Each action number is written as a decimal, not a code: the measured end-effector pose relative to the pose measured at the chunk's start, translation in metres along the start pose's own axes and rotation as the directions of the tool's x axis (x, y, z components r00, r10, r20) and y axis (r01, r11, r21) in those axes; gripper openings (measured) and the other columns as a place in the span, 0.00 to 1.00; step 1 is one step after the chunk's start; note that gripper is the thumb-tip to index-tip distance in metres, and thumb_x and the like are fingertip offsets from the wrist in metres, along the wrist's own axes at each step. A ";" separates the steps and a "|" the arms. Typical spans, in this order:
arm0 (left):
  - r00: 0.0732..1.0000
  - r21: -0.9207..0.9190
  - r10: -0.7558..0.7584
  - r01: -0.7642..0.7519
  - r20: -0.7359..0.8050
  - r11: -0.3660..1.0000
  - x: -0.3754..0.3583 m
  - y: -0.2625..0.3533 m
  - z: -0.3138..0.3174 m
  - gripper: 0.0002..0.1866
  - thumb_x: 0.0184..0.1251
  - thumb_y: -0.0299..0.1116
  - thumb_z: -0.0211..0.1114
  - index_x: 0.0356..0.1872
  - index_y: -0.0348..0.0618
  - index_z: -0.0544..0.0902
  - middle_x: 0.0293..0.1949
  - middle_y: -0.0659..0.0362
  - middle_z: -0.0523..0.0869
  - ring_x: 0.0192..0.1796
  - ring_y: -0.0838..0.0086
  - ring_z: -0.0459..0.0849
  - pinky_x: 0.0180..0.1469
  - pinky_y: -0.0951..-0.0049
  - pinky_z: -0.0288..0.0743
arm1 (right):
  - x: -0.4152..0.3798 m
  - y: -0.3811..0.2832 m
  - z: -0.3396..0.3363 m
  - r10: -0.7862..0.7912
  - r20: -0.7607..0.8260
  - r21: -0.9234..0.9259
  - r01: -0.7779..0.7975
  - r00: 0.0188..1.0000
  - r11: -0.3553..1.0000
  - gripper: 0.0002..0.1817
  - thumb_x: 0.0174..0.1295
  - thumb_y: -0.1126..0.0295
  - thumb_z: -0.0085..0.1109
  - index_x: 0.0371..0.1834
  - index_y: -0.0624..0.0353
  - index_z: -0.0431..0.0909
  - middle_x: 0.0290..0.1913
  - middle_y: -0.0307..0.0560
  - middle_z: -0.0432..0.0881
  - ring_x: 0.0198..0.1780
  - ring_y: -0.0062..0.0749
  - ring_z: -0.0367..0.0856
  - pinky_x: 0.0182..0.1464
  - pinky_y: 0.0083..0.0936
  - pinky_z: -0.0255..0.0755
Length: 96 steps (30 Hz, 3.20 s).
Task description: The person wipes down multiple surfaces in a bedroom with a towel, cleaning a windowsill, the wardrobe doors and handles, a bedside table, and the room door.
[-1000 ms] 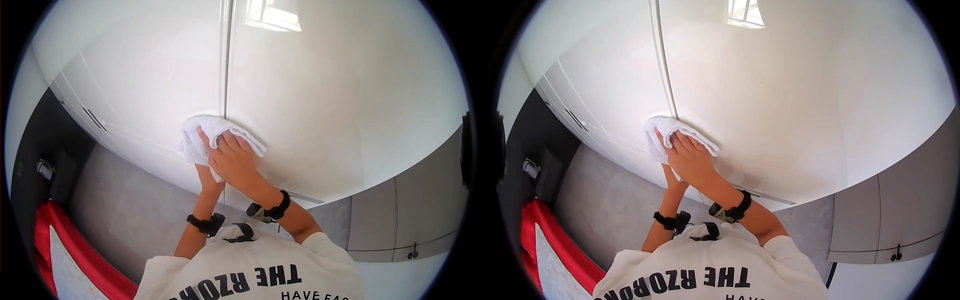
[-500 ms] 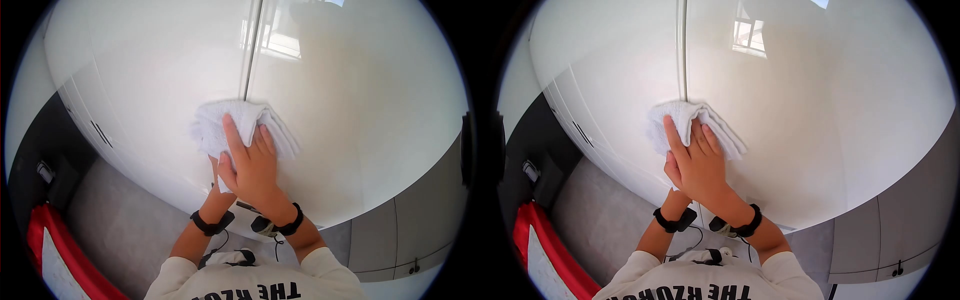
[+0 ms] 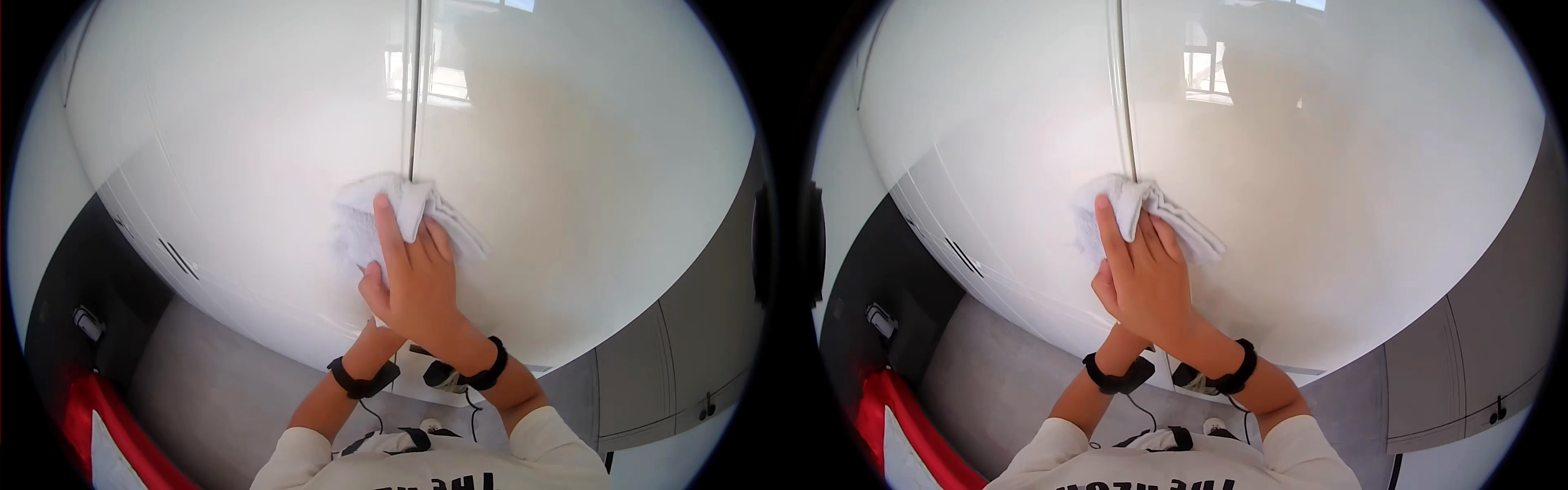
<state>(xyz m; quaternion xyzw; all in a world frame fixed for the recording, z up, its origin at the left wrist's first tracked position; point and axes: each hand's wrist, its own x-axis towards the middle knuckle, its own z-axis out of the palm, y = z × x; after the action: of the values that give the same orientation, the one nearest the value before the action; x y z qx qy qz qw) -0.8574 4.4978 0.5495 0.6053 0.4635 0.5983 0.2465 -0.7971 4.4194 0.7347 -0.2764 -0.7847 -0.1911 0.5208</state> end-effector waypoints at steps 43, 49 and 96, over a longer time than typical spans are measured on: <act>0.659 0.665 0.752 -0.560 -0.003 0.493 -0.093 0.114 0.191 0.22 0.57 0.51 0.56 0.39 0.40 0.73 0.64 0.40 0.61 0.48 0.43 0.63 0.53 0.33 0.51 | -0.319 0.184 -0.149 0.645 -0.430 0.181 -0.639 0.632 0.748 0.34 0.56 0.60 0.62 0.62 0.66 0.62 0.54 0.54 0.75 0.53 0.42 0.74 0.53 0.38 0.68; 0.636 0.646 0.768 -0.619 0.078 0.447 -0.139 0.086 0.234 0.15 0.54 0.45 0.58 0.35 0.44 0.76 0.62 0.46 0.66 0.44 0.50 0.66 0.45 0.46 0.57 | -0.336 0.191 -0.157 0.742 -0.275 0.361 -0.650 0.612 0.669 0.26 0.55 0.62 0.64 0.53 0.67 0.70 0.48 0.51 0.79 0.48 0.36 0.79 0.50 0.31 0.71; 0.835 0.675 0.550 -0.403 -0.006 0.618 -0.064 0.091 0.060 0.29 0.51 0.46 0.63 0.53 0.40 0.75 0.68 0.47 0.61 0.66 0.46 0.62 0.64 0.39 0.53 | -0.174 0.086 -0.105 0.375 -0.273 -0.262 -0.443 0.886 0.857 0.42 0.62 0.59 0.48 0.71 0.71 0.39 0.68 0.73 0.47 0.66 0.65 0.49 0.66 0.53 0.40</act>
<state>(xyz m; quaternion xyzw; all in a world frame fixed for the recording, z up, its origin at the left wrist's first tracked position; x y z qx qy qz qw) -0.7666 4.4176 0.5862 0.6859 0.4859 0.5042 -0.1982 -0.6146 4.3834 0.6154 -0.4957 -0.6061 -0.2275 0.5789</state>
